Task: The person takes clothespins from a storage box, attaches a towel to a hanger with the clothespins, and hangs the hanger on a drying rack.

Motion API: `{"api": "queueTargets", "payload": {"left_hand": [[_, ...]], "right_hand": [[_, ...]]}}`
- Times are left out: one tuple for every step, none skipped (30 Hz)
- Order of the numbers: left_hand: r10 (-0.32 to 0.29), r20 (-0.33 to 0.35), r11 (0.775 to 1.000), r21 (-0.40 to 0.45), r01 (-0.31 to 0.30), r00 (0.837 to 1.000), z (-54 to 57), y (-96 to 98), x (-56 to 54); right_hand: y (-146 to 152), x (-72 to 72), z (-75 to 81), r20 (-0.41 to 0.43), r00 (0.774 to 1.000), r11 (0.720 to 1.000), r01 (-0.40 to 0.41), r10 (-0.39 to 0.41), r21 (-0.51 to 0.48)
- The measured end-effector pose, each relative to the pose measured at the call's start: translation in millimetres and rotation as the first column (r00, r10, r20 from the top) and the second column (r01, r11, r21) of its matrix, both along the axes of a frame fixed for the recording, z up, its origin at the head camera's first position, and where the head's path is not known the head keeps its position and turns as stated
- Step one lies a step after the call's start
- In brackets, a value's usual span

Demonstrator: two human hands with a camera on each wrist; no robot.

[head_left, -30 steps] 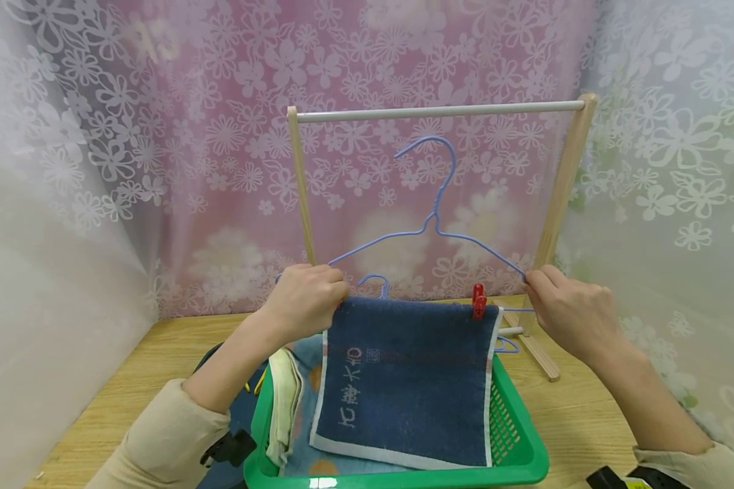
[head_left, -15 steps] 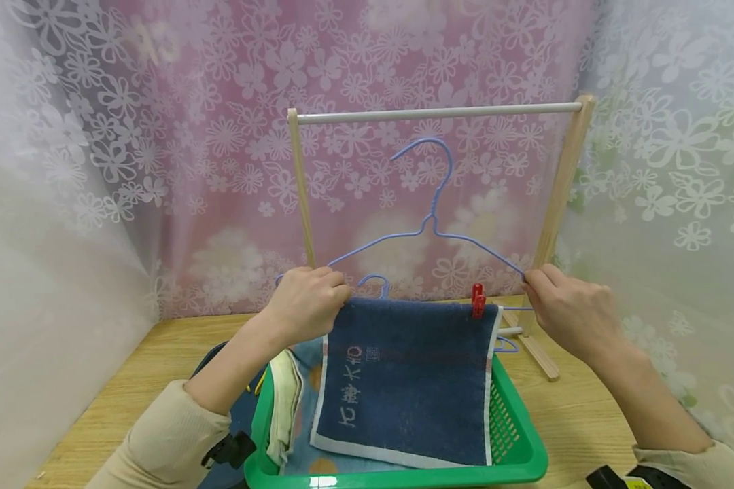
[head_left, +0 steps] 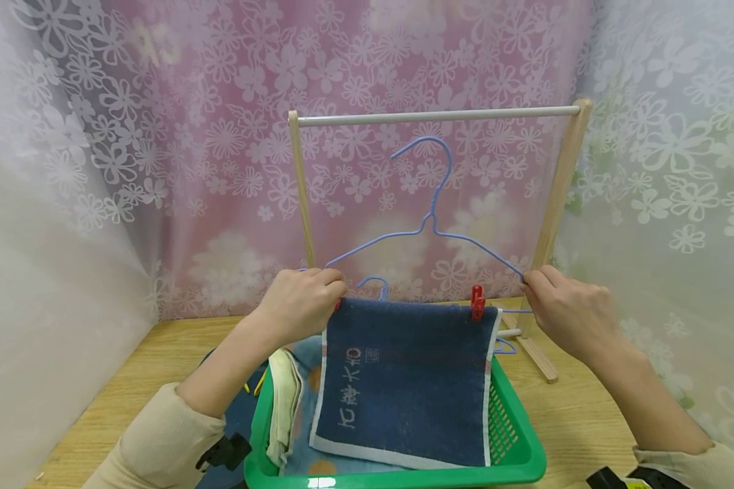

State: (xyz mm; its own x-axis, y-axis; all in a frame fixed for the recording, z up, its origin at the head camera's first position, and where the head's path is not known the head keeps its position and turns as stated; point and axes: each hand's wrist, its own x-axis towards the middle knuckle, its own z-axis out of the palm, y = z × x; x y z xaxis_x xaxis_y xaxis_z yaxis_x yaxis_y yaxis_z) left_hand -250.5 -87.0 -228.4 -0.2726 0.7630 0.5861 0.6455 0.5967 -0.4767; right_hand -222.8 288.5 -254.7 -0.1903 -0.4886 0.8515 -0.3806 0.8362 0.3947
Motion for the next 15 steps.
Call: {"api": "queueTargets", "payload": {"left_hand": [[-0.009, -0.007, 1.0, 0.005, 0.009, 1.0, 0.1, -0.9, 0.0], [-0.02, -0.014, 1.0, 0.011, 0.02, 1.0, 0.6, -1.8, 0.3], [-0.034, -0.022, 0.999, 0.019, 0.034, 0.999, 1.2, -2.7, 0.8], [-0.047, -0.028, 0.998, 0.028, 0.048, 0.998, 1.8, -3.4, 1.1], [-0.056, -0.034, 0.998, 0.037, 0.058, 0.998, 2.7, -4.1, 1.7], [-0.064, -0.037, 0.997, 0.045, 0.066, 0.997, 3.6, -4.8, 2.4], [-0.071, -0.036, 0.996, 0.056, 0.073, 0.997, 4.5, -5.5, 3.1], [-0.074, -0.036, 0.995, 0.065, 0.076, 0.997, 5.2, -6.3, 3.6], [-0.077, -0.036, 0.994, 0.075, 0.08, 0.996, 6.0, -7.0, 4.1], [-0.077, -0.036, 0.993, 0.083, 0.08, 0.996, 6.7, -7.8, 4.6], [-0.077, -0.034, 0.993, 0.092, 0.08, 0.996, 7.4, -8.9, 4.8], [-0.078, -0.033, 0.992, 0.101, 0.081, 0.996, 8.1, -9.9, 5.1], [-0.077, -0.029, 0.991, 0.111, 0.08, 0.997, 8.8, -10.9, 5.2], [-0.076, -0.024, 0.989, 0.122, 0.079, 0.997, 9.6, -11.8, 5.0], [-0.075, -0.019, 0.988, 0.131, 0.076, 0.997, 10.6, -12.9, 5.0]], "right_hand": [[-0.1, 0.5, -0.1, 0.0, 1.0, 1.0, 0.002, -0.002, -0.001], [-0.3, 0.9, -0.1, -0.001, 1.0, 1.0, 0.004, -0.004, -0.002], [-0.4, 1.3, 0.1, -0.003, 1.0, 1.0, 0.005, -0.005, -0.004], [-0.6, 1.7, 0.3, -0.005, 1.0, 1.0, 0.008, -0.008, -0.005], [-0.9, 1.8, 0.7, -0.009, 1.0, 1.0, 0.008, -0.009, -0.008], [-1.1, 2.0, 1.0, -0.012, 1.0, 1.0, 0.01, -0.01, -0.01], [-1.3, 2.3, 1.6, -0.014, 1.0, 1.0, 0.011, -0.011, -0.011], [-1.4, 2.6, 1.9, -0.015, 1.0, 1.0, 0.012, -0.012, -0.011], [-1.6, 3.0, 2.5, -0.015, 1.0, 1.0, 0.013, -0.013, -0.013], [-1.7, 3.3, 3.0, -0.015, 1.0, 1.0, 0.015, -0.015, -0.015], [-1.6, 3.9, 3.6, -0.016, 1.0, 1.0, 0.017, -0.017, -0.017], [-1.5, 4.7, 4.2, -0.017, 1.0, 1.0, 0.02, -0.02, -0.019], [-1.2, 5.5, 5.2, -0.017, 1.0, 0.999, 0.024, -0.024, -0.021], [-0.9, 6.4, 6.3, -0.018, 0.999, 0.999, 0.026, -0.026, -0.024], [-0.5, 7.3, 7.7, -0.021, 0.999, 0.999, 0.029, -0.029, -0.029]]}}
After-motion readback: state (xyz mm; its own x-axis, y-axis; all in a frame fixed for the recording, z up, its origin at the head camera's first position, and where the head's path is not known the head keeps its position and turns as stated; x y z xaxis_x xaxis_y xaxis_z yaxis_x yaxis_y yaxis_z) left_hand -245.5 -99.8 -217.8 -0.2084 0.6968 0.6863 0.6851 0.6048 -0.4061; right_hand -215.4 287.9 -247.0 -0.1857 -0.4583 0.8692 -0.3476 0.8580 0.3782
